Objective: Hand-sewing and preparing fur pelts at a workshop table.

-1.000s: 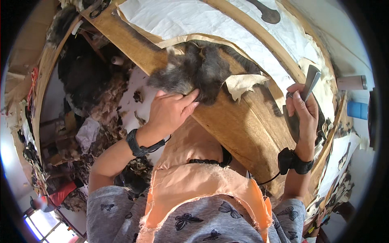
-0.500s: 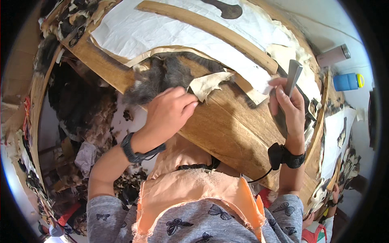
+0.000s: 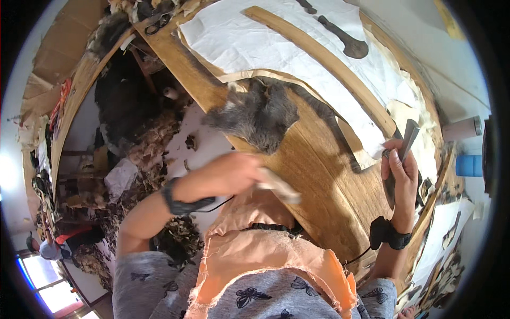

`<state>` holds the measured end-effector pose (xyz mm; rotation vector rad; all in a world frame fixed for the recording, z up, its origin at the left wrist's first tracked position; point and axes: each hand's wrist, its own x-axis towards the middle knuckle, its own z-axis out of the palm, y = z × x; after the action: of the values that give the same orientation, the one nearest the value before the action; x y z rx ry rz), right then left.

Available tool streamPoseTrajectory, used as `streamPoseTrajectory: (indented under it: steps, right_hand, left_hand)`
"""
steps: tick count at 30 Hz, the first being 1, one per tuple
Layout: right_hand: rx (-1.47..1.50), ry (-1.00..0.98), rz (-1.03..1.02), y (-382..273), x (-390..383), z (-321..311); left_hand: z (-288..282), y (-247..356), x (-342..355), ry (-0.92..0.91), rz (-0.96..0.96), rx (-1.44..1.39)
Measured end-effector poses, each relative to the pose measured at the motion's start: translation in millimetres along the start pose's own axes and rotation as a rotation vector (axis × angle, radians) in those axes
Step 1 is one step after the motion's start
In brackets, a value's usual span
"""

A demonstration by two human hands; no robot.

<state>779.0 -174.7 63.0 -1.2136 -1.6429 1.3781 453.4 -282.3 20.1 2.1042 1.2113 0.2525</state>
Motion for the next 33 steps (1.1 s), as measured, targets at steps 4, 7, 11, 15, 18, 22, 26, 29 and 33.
streamPoseTrajectory:
  steps: [4,7,11,15,18,22,26,29,33]
  right_hand:
    - [-0.066,0.009,0.039,-9.7,22.8,11.4]
    - [-0.162,-0.013,-0.074,-6.1,44.0,26.4]
    - [-0.358,-0.038,-0.084,-18.4,63.6,44.3]
    - [-0.524,0.024,0.002,-26.5,80.7,62.1]
    - [-0.642,0.124,0.051,-21.1,103.2,69.2]
    - [-1.024,0.155,-0.029,-9.5,146.6,73.9]
    - [-0.982,0.207,0.023,8.9,170.9,81.2]
    - [-0.926,0.198,0.208,3.8,179.8,91.1]
    - [-0.875,0.249,0.299,6.6,187.1,96.4]
  left_hand:
    - [-46.1,-25.6,-69.9,0.252,-0.64,0.434]
    - [-65.6,-39.5,-47.6,0.714,-0.618,0.106]
    - [-70.0,-55.9,1.1,0.575,-0.672,-0.058]
    - [-63.2,-75.7,33.4,0.553,-0.259,-0.084]
    - [-100.7,-79.4,39.8,0.466,-0.274,-0.221]
    - [-163.4,-147.5,34.5,0.561,-0.202,-0.236]
    - [-232.5,-242.8,29.8,0.473,-0.369,-0.236]
    - [-263.8,-315.1,29.8,0.452,-0.317,-0.865]
    - [-298.7,-347.5,29.2,0.366,-0.352,-1.035]
